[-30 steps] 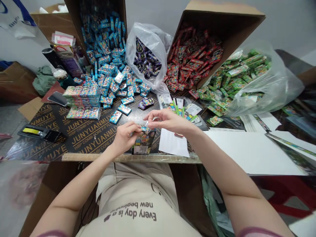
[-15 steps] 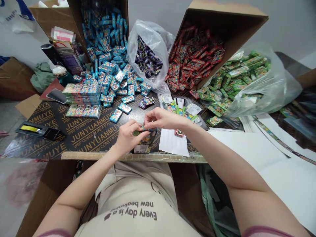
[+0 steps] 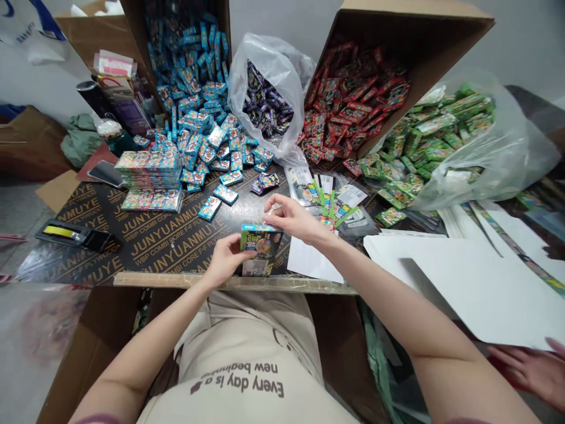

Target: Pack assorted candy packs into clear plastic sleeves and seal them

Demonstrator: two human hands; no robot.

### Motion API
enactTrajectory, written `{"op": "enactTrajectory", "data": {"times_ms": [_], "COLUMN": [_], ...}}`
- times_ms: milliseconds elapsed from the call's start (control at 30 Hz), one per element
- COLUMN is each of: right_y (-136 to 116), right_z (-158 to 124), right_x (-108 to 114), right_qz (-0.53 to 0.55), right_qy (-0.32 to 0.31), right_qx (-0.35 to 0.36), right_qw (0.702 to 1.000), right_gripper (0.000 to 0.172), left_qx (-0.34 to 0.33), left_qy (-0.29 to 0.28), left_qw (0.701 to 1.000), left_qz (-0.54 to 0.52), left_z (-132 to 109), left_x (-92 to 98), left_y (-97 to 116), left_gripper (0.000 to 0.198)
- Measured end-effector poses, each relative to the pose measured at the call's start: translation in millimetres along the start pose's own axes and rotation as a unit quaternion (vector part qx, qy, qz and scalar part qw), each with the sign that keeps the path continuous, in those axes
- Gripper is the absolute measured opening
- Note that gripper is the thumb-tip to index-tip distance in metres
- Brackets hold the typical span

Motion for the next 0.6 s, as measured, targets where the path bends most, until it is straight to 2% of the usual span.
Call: {"op": "enactTrajectory", "data": {"times_ms": [67, 133, 200, 267, 300, 367, 433, 500, 600], "right_y": [13, 28, 43, 56, 60, 67, 71, 76, 85], "right_z": [-3, -6, -7, -7, -7, -7, -8, -10, -18], "right_x": [7, 17, 26, 29, 28, 22, 16, 13, 14], "right_qz": [0.036, 0.073, 0.088, 0.078, 0.069, 0.051, 0.038, 0.021, -0.013], "right_qy": [0.04, 0.09, 0.134, 0.14, 0.132, 0.107, 0.088, 0.079, 0.08], "right_qx": [-0.013, -0.007, 0.001, -0.002, -0.003, -0.002, 0.0, 0.001, -0.002], "right_qw": [0.998, 0.993, 0.987, 0.987, 0.989, 0.993, 0.995, 0.997, 0.997], "right_gripper": [0.037, 0.043, 0.047, 0.048, 0.048, 0.047, 0.046, 0.045, 0.041], "left_qx": [-0.012, -0.081, -0.163, -0.209, -0.212, -0.167, -0.118, -0.097, -0.078], "left_qy": [-0.013, 0.007, 0.028, 0.034, 0.028, 0.013, -0.018, -0.042, -0.055], "left_qw": [0.998, 0.984, 0.945, 0.894, 0.872, 0.84, 0.83, 0.828, 0.83], "left_qz": [0.053, 0.16, 0.284, 0.395, 0.441, 0.516, 0.545, 0.551, 0.549], "left_z": [-10, -12, -8, -1, 4, 14, 22, 27, 26], "left_x": [14.2, 43.8, 82.1, 124.7, 146.1, 187.5, 218.4, 236.1, 246.0], "left_y": [9, 29, 44, 42, 32, 0, -36, -64, -84], "left_gripper": [0.022, 0.015, 0.018, 0.027, 0.029, 0.031, 0.031, 0.038, 0.048]}}
Point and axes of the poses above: each hand's wrist, its own z-axis towards the middle knuckle, its own x-axis out of the back of the hand, y = z × x, the point moved 5 cm from there along z, towards the middle knuckle, and after that the axes turned 14 degrees about -x, right-handed, at the moved point
